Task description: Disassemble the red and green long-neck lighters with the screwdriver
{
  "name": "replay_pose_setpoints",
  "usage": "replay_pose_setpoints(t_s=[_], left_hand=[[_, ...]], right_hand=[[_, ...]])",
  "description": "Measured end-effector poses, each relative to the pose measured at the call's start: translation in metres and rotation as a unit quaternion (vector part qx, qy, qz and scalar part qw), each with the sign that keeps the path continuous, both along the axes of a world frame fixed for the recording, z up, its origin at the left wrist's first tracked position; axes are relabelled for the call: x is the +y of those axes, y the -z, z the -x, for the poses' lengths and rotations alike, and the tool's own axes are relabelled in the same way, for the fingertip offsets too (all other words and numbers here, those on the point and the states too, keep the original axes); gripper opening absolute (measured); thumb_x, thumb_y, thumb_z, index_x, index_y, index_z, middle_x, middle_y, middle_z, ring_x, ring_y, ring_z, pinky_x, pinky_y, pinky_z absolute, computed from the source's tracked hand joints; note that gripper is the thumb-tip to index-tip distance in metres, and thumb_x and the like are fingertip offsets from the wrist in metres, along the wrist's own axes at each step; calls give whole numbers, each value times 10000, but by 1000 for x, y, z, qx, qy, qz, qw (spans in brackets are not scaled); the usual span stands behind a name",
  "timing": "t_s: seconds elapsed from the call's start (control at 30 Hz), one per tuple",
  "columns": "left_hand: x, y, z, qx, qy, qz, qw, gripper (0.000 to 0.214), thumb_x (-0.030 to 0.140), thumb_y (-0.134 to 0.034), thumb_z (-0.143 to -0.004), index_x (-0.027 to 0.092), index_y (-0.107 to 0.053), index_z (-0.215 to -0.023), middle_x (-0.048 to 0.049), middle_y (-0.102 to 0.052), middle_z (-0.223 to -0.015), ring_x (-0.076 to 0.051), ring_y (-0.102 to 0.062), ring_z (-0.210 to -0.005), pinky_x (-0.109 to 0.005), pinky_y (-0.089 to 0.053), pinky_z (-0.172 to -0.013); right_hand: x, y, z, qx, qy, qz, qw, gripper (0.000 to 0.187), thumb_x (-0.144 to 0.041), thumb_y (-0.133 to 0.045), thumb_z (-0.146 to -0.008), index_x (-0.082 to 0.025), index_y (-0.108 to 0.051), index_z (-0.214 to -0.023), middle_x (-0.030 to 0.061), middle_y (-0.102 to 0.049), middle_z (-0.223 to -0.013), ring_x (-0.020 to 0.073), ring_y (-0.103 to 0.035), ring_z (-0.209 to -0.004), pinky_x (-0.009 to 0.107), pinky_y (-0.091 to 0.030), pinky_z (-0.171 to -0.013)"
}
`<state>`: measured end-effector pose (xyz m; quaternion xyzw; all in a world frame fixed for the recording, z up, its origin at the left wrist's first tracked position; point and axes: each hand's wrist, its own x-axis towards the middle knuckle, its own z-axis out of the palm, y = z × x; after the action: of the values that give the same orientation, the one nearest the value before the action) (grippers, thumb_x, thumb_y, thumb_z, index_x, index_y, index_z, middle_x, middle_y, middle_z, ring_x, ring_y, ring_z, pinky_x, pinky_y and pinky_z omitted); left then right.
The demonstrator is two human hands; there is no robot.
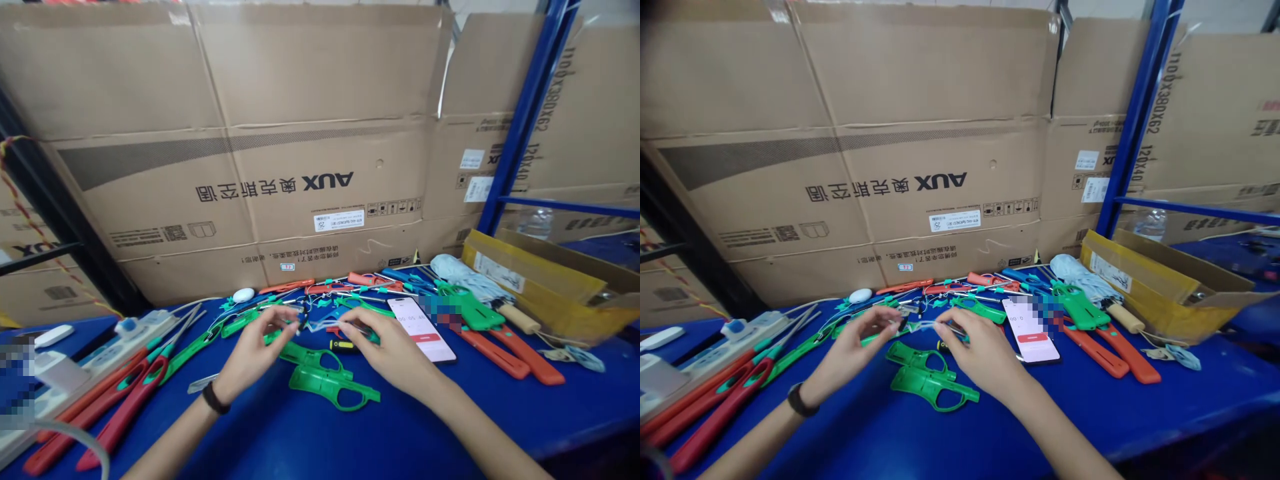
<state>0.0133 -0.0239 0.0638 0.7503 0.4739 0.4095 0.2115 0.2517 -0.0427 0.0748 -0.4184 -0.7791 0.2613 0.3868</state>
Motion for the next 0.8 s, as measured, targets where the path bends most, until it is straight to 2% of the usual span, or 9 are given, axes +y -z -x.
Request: replay_pose_setpoints(t_s=[0.07,0.17,0.33,0.4,0.47,0.57,0.67,0.8], left_hand=[[-8,15,1,62,45,-5,997,167,365,-549,-848,219,-581,-924,-43,-636,-947,-201,-602,-904,-357,-493,-836],[-17,28,2,145,110,-2,983,166,369,-608,-812,247,-597,-926,-44,-601,-1014,-218,-547,-996,-382,-443,-912],[-20,36,4,229,153,-7,961,184,361,-659,-765,274,-616,-921,-22,-572,-1033,-229,-521,-1030,-501,-196,-1085],[-19,37,6,224,159,-6,962,137,372,-644,-778,260,-621,-855,-15,-576,-983,-216,-539,-986,-493,-181,-1088],[-16,39,10,201,150,-6,968,145,382,-603,-813,239,-611,-784,-17,-580,-943,-204,-548,-944,-451,-272,-1045],[-9,43,17,168,90,-21,981,177,349,-511,-878,225,-594,-784,-32,-594,-913,-201,-548,-909,-377,-404,-901],[-2,48,25,185,65,-44,980,113,328,-541,-860,244,-608,-896,-31,-610,-957,-216,-539,-953,-373,-406,-889],[2,51,31,181,37,-56,981,175,356,-611,-814,237,-590,-941,-30,-618,-964,-225,-544,-965,-377,-410,-890]], right_hand=[[-9,2,-11,-27,14,0,1000,223,-390,-432,-920,-247,-603,-911,12,-658,-957,176,-607,-871,286,-464,-766],[-21,8,-23,-49,35,13,998,211,-394,-433,-916,-251,-587,-898,15,-652,-943,178,-600,-859,282,-459,-742],[-28,18,-29,-85,40,34,995,203,-412,-458,-901,-250,-573,-860,4,-643,-883,167,-593,-787,270,-444,-698],[-25,21,-26,-89,38,30,995,201,-405,-460,-902,-247,-574,-854,6,-643,-890,169,-594,-799,272,-441,-707],[-18,23,-20,-89,37,18,995,198,-390,-454,-907,-244,-577,-854,7,-644,-895,169,-597,-804,274,-438,-712],[-4,20,-6,-83,35,-15,996,185,-353,-450,-911,-236,-580,-850,10,-642,-884,162,-598,-778,267,-430,-680],[12,14,11,-79,15,-49,996,149,-303,-465,-905,-230,-581,-845,-2,-634,-855,142,-586,-737,256,-420,-657],[28,15,27,-84,-25,-87,992,87,-264,-514,-880,-221,-574,-834,-3,-619,-854,144,-573,-783,264,-418,-696]])
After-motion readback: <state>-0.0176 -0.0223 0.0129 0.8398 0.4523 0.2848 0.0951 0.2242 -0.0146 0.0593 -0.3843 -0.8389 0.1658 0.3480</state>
